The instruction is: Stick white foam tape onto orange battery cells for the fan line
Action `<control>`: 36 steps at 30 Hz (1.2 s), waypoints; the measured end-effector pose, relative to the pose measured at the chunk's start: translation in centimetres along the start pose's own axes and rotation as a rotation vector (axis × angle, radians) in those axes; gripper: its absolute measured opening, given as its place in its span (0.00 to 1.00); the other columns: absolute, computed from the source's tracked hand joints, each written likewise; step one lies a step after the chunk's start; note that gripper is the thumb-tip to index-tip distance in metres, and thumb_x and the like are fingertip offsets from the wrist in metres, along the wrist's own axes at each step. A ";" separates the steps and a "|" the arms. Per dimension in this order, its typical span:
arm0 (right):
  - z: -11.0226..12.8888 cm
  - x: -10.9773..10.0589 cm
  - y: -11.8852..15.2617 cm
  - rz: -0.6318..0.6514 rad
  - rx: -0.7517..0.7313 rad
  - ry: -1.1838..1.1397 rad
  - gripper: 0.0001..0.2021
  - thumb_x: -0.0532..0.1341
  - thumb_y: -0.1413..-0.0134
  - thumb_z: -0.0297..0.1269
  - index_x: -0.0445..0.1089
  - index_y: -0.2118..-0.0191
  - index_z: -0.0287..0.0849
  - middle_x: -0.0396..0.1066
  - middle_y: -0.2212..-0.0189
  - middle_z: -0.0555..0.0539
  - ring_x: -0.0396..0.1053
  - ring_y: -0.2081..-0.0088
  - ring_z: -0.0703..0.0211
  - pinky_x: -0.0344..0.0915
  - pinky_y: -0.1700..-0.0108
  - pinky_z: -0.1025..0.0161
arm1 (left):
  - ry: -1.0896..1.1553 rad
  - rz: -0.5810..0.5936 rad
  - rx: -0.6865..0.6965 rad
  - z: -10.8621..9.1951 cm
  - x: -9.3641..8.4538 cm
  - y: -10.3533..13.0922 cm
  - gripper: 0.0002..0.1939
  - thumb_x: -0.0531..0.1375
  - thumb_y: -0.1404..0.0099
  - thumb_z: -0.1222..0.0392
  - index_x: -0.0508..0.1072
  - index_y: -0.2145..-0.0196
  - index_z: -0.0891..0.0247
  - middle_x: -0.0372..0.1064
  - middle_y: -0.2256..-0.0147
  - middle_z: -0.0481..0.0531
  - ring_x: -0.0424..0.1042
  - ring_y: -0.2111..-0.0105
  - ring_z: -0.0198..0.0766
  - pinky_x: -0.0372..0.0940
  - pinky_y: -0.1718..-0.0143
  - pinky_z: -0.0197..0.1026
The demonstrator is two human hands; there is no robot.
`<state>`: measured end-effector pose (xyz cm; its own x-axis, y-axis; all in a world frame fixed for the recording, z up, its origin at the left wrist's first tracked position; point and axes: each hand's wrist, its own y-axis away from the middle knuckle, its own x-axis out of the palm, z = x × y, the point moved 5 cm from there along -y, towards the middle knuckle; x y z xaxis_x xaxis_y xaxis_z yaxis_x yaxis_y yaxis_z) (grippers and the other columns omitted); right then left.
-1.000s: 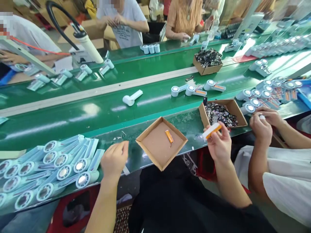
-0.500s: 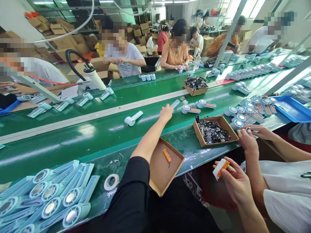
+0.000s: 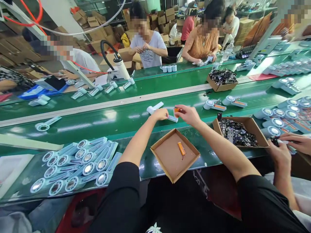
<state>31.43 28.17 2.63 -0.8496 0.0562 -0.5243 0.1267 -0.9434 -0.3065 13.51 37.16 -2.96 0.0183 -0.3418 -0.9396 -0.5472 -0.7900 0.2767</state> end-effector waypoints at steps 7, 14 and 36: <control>-3.5 4.0 -3.0 0.298 0.027 0.512 0.19 0.64 0.34 0.41 0.74 0.40 0.47 0.84 0.58 0.44 0.81 0.54 0.49 0.72 0.49 0.57 | 0.084 -0.054 -0.100 0.2 -0.4 -0.8 0.19 0.61 0.25 0.48 0.74 0.45 0.63 0.74 0.47 0.58 0.75 0.49 0.45 0.72 0.46 0.55; -4.4 6.2 -2.5 0.551 0.052 0.823 0.22 0.57 0.30 0.49 0.71 0.35 0.55 0.80 0.49 0.38 0.78 0.49 0.41 0.71 0.50 0.53 | 0.161 -0.132 -0.195 -0.8 0.4 -1.0 0.18 0.62 0.26 0.49 0.75 0.45 0.63 0.73 0.46 0.58 0.75 0.48 0.46 0.72 0.44 0.56; 8.4 1.6 14.2 0.261 -0.250 -0.045 0.10 0.63 0.32 0.40 0.80 0.52 0.47 0.82 0.49 0.44 0.80 0.48 0.52 0.77 0.45 0.55 | -0.074 -0.429 -0.242 2.2 12.3 38.5 0.15 0.53 0.25 0.63 0.77 0.48 0.63 0.72 0.40 0.64 0.70 0.41 0.56 0.72 0.43 0.58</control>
<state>27.56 12.12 4.07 -0.7929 -0.1957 -0.5771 0.4590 -0.8147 -0.3544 -9.16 3.67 -4.36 0.1347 0.0698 -0.9884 -0.2929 -0.9501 -0.1070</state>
